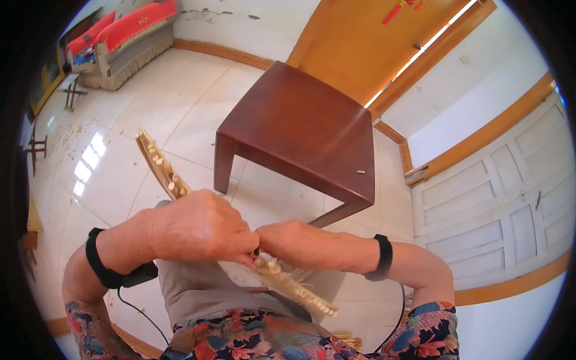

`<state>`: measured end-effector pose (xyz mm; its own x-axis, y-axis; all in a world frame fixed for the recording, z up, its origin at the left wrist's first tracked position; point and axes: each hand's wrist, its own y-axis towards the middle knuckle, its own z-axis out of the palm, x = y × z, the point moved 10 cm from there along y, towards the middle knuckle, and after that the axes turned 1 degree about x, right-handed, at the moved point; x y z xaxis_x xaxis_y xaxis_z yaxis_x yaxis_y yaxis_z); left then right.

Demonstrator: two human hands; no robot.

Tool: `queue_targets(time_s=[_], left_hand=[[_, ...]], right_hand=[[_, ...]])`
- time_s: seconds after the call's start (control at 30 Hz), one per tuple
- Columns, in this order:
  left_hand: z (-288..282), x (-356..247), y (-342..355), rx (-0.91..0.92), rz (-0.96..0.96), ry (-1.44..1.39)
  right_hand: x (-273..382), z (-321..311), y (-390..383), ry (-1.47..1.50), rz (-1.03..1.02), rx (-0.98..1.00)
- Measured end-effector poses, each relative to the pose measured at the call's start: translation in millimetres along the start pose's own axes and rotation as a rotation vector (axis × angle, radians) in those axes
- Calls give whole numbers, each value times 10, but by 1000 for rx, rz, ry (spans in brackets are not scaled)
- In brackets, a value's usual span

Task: The person sews together strips of bamboo with a needle and thread to create a mat, pulling the thread through the gaps and wrapping it around the ends of the strips.

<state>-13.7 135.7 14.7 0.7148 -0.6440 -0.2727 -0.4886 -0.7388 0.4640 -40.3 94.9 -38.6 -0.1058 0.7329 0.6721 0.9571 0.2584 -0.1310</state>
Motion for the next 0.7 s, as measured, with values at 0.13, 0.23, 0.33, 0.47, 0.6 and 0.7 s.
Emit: queue_targets(time_s=[0.13,0.23,0.33,0.47,0.6,0.7], left_hand=[[53,27,-1,-9,0,18],[93,36,-17,35,-33,20],[80,-7,-24,32,5,35],[87,-33,-58,18,15,43],[33,-61,-79,-39,33,38],[12,-64,-104,-51,24,15]], right_hand=[[-43,29,-59,-96,-44,-106],[-20,70,-64,-82,-67,-69],[33,73,-75,-103,-95,-63],[36,99,-67,-63,-79,-80],[66,103,-38,-53,-39,-75],[111,111,-34,-64,-54,-88]])
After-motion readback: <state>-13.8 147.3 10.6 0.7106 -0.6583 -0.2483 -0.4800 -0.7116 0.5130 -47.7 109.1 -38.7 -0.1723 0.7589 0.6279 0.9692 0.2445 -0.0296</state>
